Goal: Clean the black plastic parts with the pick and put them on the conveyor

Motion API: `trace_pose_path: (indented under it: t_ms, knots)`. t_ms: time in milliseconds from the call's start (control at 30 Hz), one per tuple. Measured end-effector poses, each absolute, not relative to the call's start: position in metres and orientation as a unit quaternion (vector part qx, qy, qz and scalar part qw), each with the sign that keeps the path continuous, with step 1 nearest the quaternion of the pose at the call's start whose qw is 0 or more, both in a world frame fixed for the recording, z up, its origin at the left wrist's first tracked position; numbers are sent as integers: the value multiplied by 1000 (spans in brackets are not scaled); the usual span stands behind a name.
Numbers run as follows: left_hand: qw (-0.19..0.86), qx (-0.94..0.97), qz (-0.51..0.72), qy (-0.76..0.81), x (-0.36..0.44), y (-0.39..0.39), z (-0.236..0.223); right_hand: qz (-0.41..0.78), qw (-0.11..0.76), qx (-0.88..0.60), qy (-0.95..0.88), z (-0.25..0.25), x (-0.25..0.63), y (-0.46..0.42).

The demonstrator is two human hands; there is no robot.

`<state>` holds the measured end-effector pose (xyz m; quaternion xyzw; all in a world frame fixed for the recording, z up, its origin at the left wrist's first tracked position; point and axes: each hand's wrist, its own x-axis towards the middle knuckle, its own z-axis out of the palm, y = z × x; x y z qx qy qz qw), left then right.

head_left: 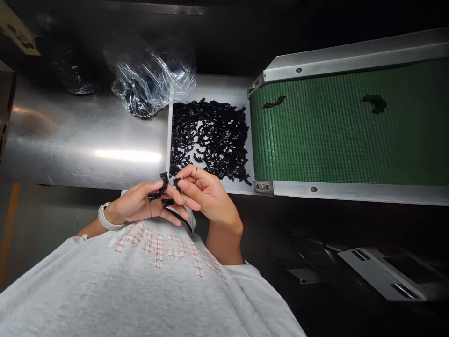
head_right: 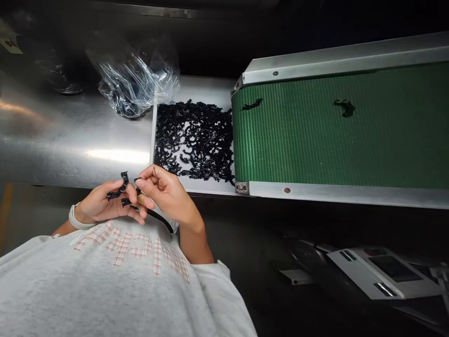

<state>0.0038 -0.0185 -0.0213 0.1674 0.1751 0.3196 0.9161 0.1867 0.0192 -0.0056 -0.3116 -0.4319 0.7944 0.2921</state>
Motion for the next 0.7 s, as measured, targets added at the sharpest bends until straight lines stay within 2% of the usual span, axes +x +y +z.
trace_pose_path:
  t_ms: [333, 700]
  knots:
    - [916, 176, 304, 192, 1, -19, -23, 811, 281, -318, -403, -5, 187, 19]
    - [916, 146, 315, 200, -2, -18, -25, 820, 307, -296, -383, -6, 188, 15]
